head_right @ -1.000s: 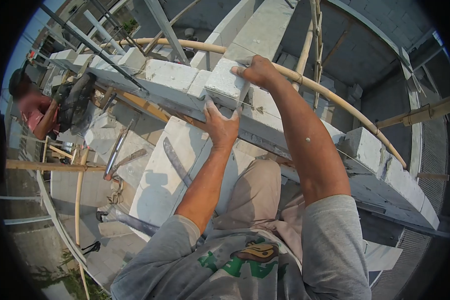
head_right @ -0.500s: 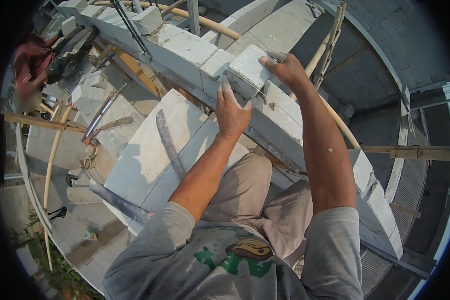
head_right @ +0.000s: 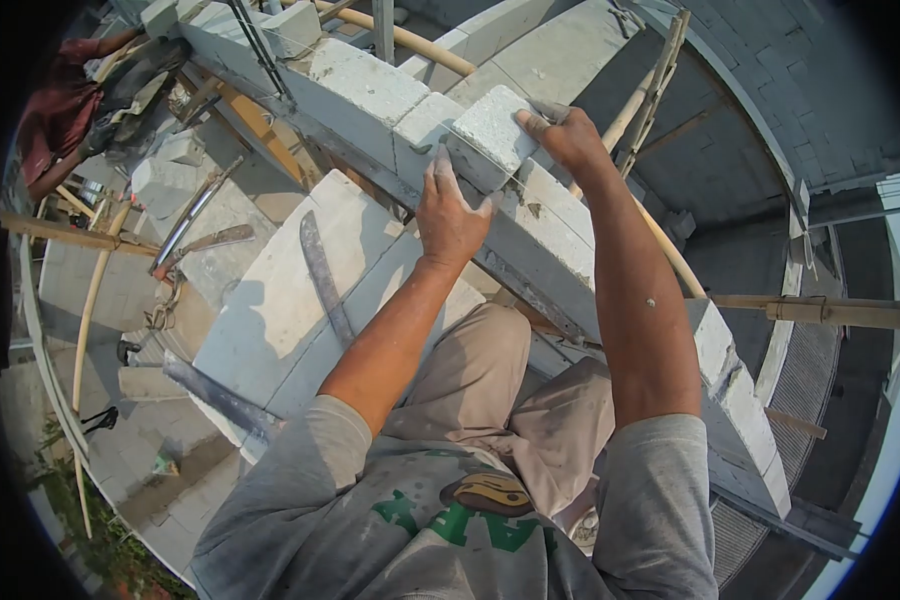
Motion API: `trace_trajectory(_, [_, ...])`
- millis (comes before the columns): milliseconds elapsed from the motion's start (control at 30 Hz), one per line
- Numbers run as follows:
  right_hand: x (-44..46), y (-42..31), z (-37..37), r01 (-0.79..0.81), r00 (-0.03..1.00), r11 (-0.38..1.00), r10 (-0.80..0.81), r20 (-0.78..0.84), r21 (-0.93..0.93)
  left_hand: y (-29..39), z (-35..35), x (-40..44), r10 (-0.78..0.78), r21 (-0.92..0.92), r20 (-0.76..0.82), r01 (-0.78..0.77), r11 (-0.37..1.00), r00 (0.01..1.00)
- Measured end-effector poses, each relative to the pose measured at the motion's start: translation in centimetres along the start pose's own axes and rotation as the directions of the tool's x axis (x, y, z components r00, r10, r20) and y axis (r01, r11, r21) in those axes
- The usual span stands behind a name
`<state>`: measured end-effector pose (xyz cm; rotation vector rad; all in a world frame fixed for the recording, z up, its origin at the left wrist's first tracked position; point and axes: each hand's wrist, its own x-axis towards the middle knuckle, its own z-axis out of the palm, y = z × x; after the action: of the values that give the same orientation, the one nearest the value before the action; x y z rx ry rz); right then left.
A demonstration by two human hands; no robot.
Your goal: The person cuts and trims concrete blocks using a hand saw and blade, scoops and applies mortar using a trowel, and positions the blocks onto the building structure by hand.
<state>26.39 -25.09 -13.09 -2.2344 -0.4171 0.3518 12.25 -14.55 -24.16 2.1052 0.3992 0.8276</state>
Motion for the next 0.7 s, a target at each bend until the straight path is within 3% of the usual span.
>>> trace_trajectory(267, [0.0, -0.2, 0.0, -0.039, 0.999, 0.999, 0.039, 0.011, 0.012, 0.1, 0.1, 0.1, 0.002, -0.011, -0.019, -0.002, 1.0, 1.0])
trace_trajectory(500, [0.6, 0.7, -0.2, -0.029, 0.999, 0.998, 0.031, 0.037, -0.061, 0.5, -0.3, 0.0, -0.07, 0.029, 0.061, 0.068, 0.997, 0.996])
trace_trajectory(700, [0.7, 0.7, 0.0, -0.008, 1.0, 0.999, 0.009, 0.023, -0.05, 0.3, -0.2, 0.1, -0.017, 0.027, 0.008, 0.017, 0.999, 1.0])
